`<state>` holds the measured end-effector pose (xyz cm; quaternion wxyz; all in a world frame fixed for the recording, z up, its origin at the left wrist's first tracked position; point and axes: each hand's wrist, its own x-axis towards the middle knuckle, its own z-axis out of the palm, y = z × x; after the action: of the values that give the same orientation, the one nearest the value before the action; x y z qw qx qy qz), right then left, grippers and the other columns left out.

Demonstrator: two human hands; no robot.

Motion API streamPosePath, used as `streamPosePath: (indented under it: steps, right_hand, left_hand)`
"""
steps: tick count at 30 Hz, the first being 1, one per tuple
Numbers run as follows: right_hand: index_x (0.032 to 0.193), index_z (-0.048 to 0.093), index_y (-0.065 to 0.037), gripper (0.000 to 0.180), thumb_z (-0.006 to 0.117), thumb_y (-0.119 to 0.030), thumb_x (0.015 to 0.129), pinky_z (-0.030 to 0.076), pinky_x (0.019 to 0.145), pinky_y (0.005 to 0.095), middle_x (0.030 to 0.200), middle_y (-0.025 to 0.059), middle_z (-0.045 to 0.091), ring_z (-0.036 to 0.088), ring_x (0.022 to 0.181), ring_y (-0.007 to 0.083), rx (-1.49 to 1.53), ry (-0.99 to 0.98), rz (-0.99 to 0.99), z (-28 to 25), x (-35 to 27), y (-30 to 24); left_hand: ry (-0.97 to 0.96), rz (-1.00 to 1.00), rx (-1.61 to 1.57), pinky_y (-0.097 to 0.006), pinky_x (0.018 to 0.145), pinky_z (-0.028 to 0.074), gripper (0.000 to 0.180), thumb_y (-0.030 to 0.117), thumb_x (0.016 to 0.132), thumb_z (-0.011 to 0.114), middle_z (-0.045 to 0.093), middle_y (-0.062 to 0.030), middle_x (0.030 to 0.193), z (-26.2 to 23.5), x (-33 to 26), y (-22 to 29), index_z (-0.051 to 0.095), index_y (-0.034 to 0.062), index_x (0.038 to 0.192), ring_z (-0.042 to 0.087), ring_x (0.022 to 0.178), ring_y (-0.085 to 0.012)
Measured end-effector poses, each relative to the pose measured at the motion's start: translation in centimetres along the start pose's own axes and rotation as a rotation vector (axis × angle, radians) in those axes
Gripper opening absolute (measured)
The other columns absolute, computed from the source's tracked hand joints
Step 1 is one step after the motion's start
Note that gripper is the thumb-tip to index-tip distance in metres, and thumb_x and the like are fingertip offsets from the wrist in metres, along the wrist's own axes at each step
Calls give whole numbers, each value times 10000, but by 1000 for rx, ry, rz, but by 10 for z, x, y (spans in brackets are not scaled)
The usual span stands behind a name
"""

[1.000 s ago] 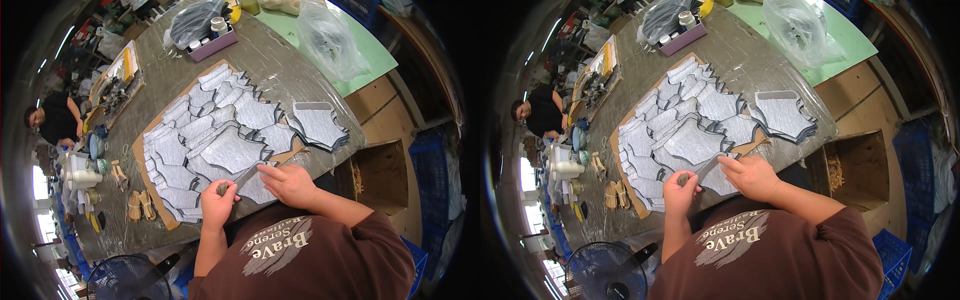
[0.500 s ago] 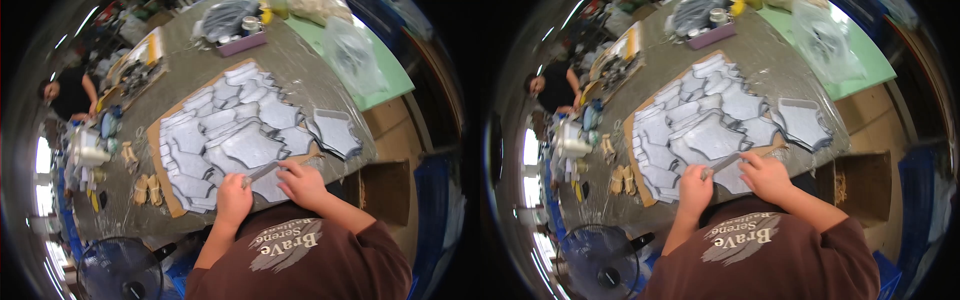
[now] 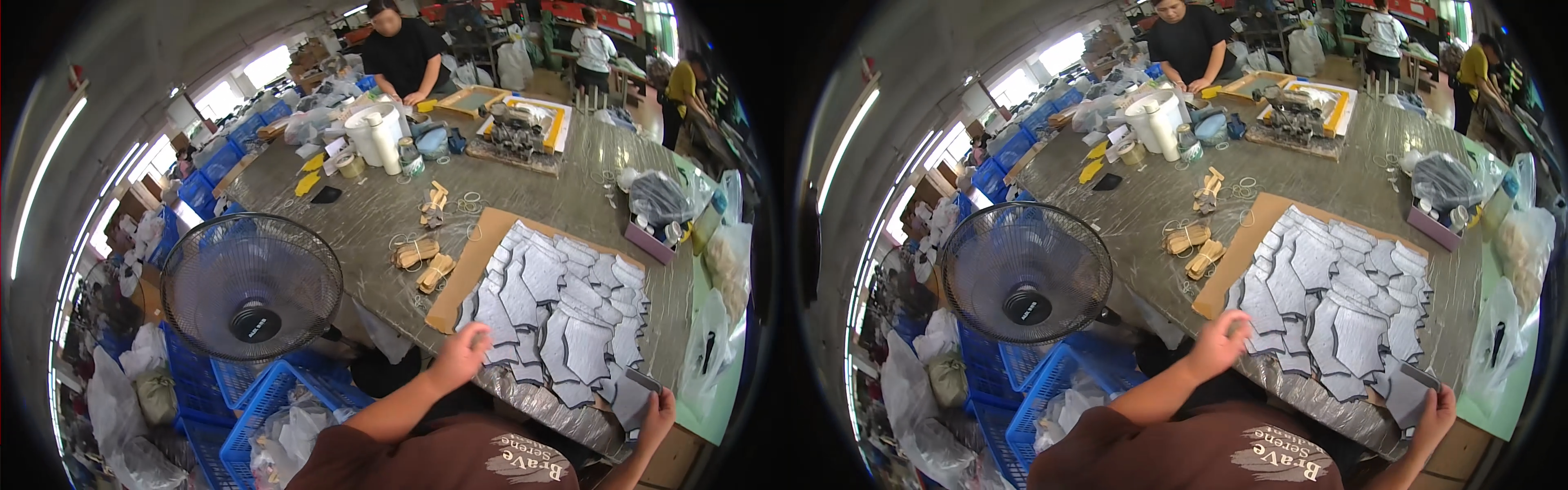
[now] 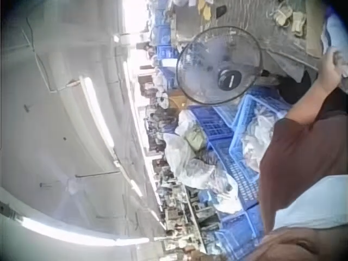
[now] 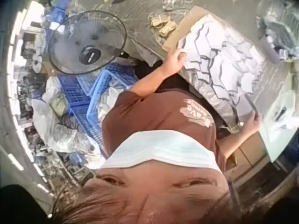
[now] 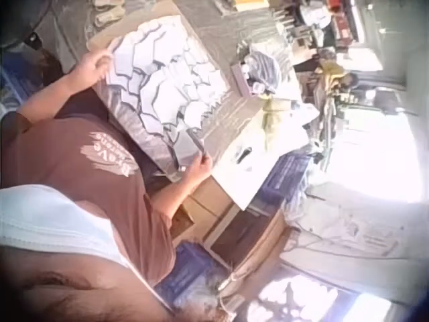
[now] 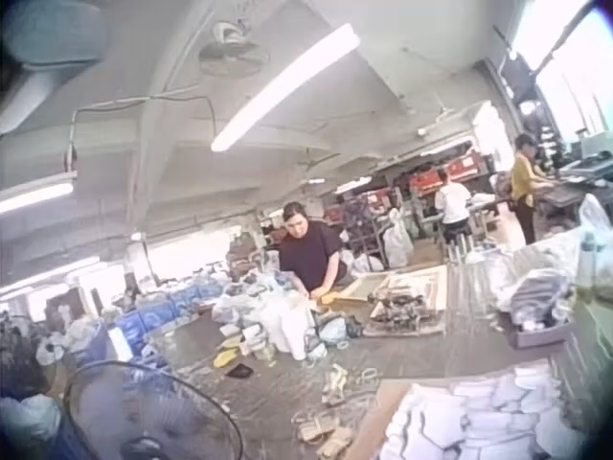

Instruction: Bundling small gray fabric pieces using rubber bands at a workstation.

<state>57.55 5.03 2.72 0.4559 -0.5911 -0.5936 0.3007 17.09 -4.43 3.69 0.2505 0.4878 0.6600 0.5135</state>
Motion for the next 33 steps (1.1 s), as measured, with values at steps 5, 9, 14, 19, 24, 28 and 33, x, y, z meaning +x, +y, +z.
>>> streamPosePath:
  steps: [5,9,14,19,24,28,33]
  right_hand:
    - [978,554,28,145,518,-17,845,449,711,278,866,82,602,560,787,149,-798,150,115,1,7,10]
    - [1148,611,-129,303,540,-272,891,485,806,468,1132,170,585,605,911,311,-1271,118,68,6,31,-25]
    - [1089,597,27,282,534,-146,876,499,711,417,1021,199,622,598,885,348,-345,-71,-644,76,79,-85]
    - [1120,592,-19,300,454,-54,855,485,741,393,915,169,639,606,824,307,-411,-420,-846,175,61,-161]
    - [1140,570,-9,314,447,-73,858,479,755,396,913,191,631,603,814,311,-52,-774,-854,221,48,-141]
    - [1049,622,16,272,493,-114,848,486,777,398,920,204,634,607,829,323,-83,-685,-1003,224,42,-141]
    - [1066,620,10,298,505,-76,806,491,783,383,931,197,643,619,847,309,-161,-757,-922,221,40,-129]
  left_hand:
    - [442,277,683,-405,648,494,167,128,819,595,620,-140,875,-63,12,-68,561,55,965,610,769,-327]
    - [348,246,771,-418,598,461,110,163,821,545,600,-107,776,-55,8,-95,590,99,898,592,708,-304]
    - [446,323,744,-425,576,447,94,137,810,507,541,-112,719,-43,16,-100,539,81,877,563,661,-314]
    - [409,183,823,-403,635,459,76,138,737,517,539,-96,736,-37,23,-105,527,76,779,567,724,-288]
    - [401,167,845,-401,651,458,88,147,741,514,547,-107,749,-41,25,-95,527,67,776,571,738,-291]
    - [393,151,834,-405,650,462,105,165,747,516,562,-117,740,-42,27,-96,538,63,760,580,723,-298]
    - [351,122,816,-440,615,487,129,166,734,533,609,-148,742,-42,30,-90,566,42,744,616,718,-322]
